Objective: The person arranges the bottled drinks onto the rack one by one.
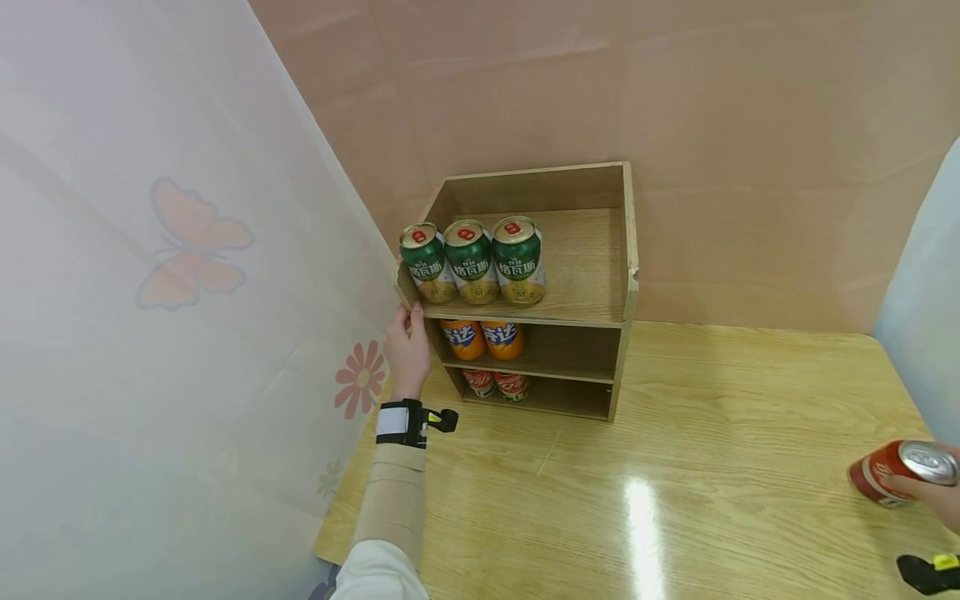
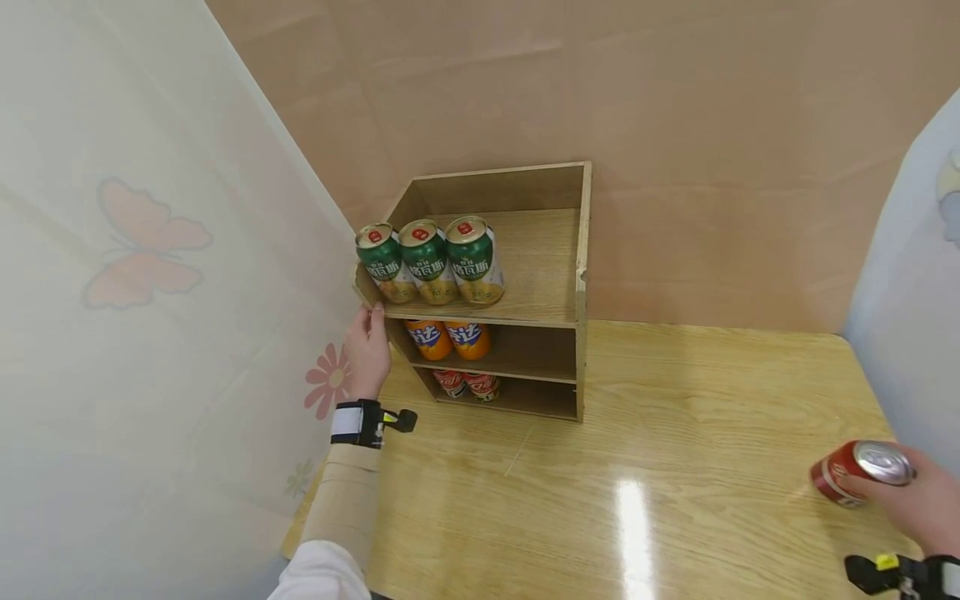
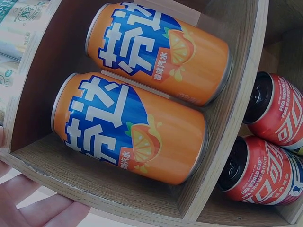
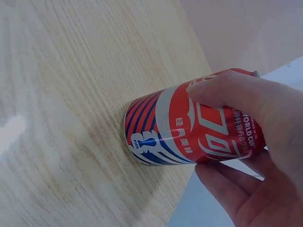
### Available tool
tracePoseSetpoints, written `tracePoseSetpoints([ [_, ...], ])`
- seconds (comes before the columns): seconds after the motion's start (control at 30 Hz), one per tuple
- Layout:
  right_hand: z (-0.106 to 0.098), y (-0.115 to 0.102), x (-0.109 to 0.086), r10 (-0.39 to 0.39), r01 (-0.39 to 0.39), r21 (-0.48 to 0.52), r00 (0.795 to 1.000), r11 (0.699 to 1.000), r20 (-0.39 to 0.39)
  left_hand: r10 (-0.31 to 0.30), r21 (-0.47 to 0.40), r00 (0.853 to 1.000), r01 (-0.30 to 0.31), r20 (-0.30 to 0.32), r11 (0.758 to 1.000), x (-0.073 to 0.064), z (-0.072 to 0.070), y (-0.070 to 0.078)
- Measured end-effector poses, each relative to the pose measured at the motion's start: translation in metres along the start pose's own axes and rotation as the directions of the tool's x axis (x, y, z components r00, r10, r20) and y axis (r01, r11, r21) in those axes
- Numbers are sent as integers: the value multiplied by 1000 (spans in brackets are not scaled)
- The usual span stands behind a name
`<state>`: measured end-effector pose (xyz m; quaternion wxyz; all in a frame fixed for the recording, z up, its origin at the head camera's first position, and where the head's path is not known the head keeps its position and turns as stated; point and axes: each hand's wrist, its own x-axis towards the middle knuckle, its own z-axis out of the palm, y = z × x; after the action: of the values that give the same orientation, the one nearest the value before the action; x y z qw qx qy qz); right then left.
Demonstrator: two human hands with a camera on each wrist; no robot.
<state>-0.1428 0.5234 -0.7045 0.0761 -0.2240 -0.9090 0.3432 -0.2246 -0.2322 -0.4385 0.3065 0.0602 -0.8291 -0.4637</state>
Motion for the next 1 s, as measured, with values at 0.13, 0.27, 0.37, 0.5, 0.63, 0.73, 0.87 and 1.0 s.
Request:
tracePoseSetpoints([
  [0.13, 7, -1, -4, 38, -37, 49, 999, 998, -21, -7, 3, 1000, 7, 0, 1000, 0, 0, -1],
  [0.27, 10, -4, -11, 56, -52, 78, 997, 996, -44, -12, 6, 1000, 12, 3, 1000, 0, 1, -2],
  [0.37, 10, -5, -16, 53, -49, 88, 998, 995, -37, -11, 8, 1000, 11, 2, 1000, 0, 0, -1],
  [0.5, 13, -4, -22, 63, -63, 122, 998, 990, 4, -18, 6, 1000, 18, 6, 1000, 0, 0, -1],
  [0.63, 8, -23, -38, 45, -42, 136, 999, 990, -17, -24, 11, 1000, 24, 5, 1000, 0, 0, 0],
  [0.73, -6, -65, -61, 55, -53, 150, 998, 987, -10, -18, 21, 1000, 18, 3, 1000, 0, 0, -1],
  [0.87, -24, -122, -91, 79, -82, 138, 996, 987, 31, -8, 25, 1000, 8, -2, 1000, 0, 1, -1],
  [1.0, -24, -134, -101, 38, -40, 101, 999, 994, 22, -1, 20, 1000, 1, -11, 1000, 0, 1, -1],
])
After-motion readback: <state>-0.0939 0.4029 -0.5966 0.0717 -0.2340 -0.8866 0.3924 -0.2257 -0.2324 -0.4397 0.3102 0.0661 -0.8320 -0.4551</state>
